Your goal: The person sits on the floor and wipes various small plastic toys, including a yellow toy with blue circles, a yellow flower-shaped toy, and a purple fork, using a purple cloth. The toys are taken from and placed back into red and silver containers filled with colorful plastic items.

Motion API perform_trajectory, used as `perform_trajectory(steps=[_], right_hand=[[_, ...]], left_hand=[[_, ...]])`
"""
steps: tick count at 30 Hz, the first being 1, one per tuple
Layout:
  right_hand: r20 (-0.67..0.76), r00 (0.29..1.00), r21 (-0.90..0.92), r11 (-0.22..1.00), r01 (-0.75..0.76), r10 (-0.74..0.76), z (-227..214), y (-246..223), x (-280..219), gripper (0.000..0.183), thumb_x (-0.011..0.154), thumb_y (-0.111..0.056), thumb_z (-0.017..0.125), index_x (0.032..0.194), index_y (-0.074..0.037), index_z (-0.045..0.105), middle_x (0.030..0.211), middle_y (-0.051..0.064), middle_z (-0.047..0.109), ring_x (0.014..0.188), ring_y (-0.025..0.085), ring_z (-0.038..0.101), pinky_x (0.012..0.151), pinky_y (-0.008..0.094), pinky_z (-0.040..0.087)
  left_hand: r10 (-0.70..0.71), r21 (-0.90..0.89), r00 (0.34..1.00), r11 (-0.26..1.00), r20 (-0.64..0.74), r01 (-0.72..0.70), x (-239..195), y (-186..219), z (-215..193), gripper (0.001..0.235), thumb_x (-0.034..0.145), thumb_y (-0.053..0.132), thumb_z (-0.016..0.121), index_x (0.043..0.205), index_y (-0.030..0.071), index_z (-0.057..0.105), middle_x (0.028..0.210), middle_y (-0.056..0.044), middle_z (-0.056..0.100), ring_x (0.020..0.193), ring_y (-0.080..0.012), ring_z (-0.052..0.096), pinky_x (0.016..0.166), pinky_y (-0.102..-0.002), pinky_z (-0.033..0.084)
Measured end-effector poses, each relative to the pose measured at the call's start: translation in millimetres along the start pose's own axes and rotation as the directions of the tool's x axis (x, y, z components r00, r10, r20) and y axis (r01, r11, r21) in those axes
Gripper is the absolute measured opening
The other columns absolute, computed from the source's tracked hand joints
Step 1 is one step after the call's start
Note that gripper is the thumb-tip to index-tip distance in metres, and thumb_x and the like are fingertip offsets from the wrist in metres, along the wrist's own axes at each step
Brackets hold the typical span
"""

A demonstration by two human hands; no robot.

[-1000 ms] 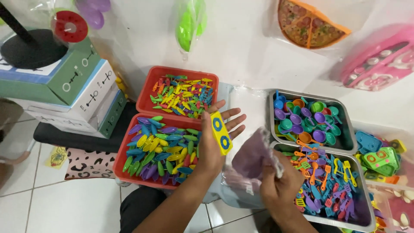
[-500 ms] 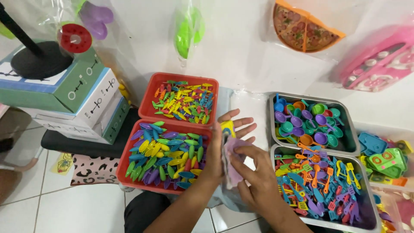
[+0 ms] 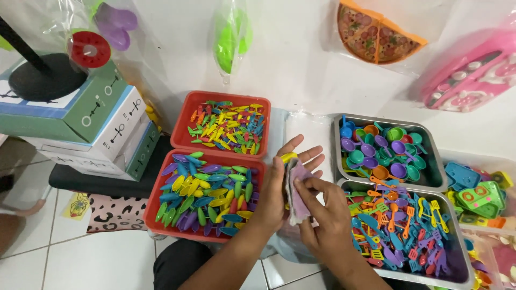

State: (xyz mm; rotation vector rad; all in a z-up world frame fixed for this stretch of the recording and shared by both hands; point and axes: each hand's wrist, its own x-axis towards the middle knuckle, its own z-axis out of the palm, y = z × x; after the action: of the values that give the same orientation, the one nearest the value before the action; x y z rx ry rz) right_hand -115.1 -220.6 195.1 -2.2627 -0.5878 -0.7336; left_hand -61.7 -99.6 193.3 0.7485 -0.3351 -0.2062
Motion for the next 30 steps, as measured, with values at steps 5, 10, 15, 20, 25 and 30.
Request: perform_trajectory(steps=[5,10,15,20,25,30], right_hand=[[-0.028,0.996,0.076,0.994,-0.084,0.086,1.9,-1.3,-3.5,0.056,0.074,0.005,0.06,0.13,0.004,0.063,0.126,0.022,0.059,0.106,0.03,0.062,0.091,0.037,0.052],[-0.087,0.993,0.129,0.99,-0.064,0.076,-6.3,8.8,0.8,0.062,0.069,0.009,0.055,0.13,0.007,0.062,0.133,0.024,0.055,0.113,0.033,0.06,0.097,0.039,0.053],[0.03,0.998,0.102,0.993,-0.055,0.052,-9.8,1.0,4.9,0.064,0.074,0.01,0.054,0.138,0.007,0.057,0.144,0.022,0.054,0.13,0.034,0.056,0.11,0.04,0.048],[0.141,0.99,0.139,0.99,-0.02,0.0,-0.8,-5.2,-2.7,0.065,0.072,0.003,0.057,0.137,0.004,0.059,0.148,0.02,0.057,0.139,0.038,0.054,0.115,0.044,0.044],[0.18,0.981,0.184,0.982,0.036,-0.07,-1.5,1.2,-0.4,0.068,0.072,0.005,0.056,0.14,0.007,0.054,0.155,0.024,0.048,0.147,0.038,0.048,0.123,0.045,0.037],[0.137,0.988,0.196,0.98,0.045,-0.073,2.7,-0.6,-6.4,0.073,0.071,0.004,0.054,0.144,0.007,0.051,0.157,0.025,0.047,0.151,0.04,0.041,0.128,0.05,0.033]], left_hand=[[-0.019,0.048,0.996,0.999,0.089,0.015,-1.9,-0.4,-1.3,0.078,0.103,0.057,0.034,0.162,0.007,0.021,0.159,-0.03,0.038,0.151,-0.038,0.036,0.122,-0.044,0.031],[-0.107,0.175,0.99,0.98,0.094,0.09,-6.8,-0.3,3.8,0.083,0.099,0.06,0.038,0.159,0.003,0.032,0.15,-0.019,0.055,0.138,-0.0298,0.054,0.114,-0.043,0.044],[-0.054,0.168,0.994,0.983,-0.098,0.07,-9.8,-9.8,4.4,0.069,0.102,0.054,0.033,0.149,0.005,0.049,0.149,-0.019,0.057,0.134,-0.0261,0.057,0.115,-0.041,0.045],[-0.097,-0.19,0.973,0.98,-0.208,0.057,9.5,1.4,-5.4,0.082,0.1,0.057,0.03,0.152,-0.005,0.037,0.15,-0.027,0.049,0.139,-0.037,0.05,0.113,-0.048,0.044],[-0.054,-0.215,0.988,0.976,-0.142,0.022,3.2,-4.0,-2.3,0.085,0.099,0.06,0.03,0.151,-0.007,0.035,0.148,-0.029,0.045,0.14,-0.0388,0.047,0.116,-0.049,0.041],[0.029,-0.272,0.999,0.962,0.017,-0.023,-2.0,-33.1,-17.1,0.078,0.106,0.055,0.024,0.157,-0.004,0.032,0.149,-0.024,0.05,0.139,-0.0335,0.048,0.121,-0.047,0.039]])
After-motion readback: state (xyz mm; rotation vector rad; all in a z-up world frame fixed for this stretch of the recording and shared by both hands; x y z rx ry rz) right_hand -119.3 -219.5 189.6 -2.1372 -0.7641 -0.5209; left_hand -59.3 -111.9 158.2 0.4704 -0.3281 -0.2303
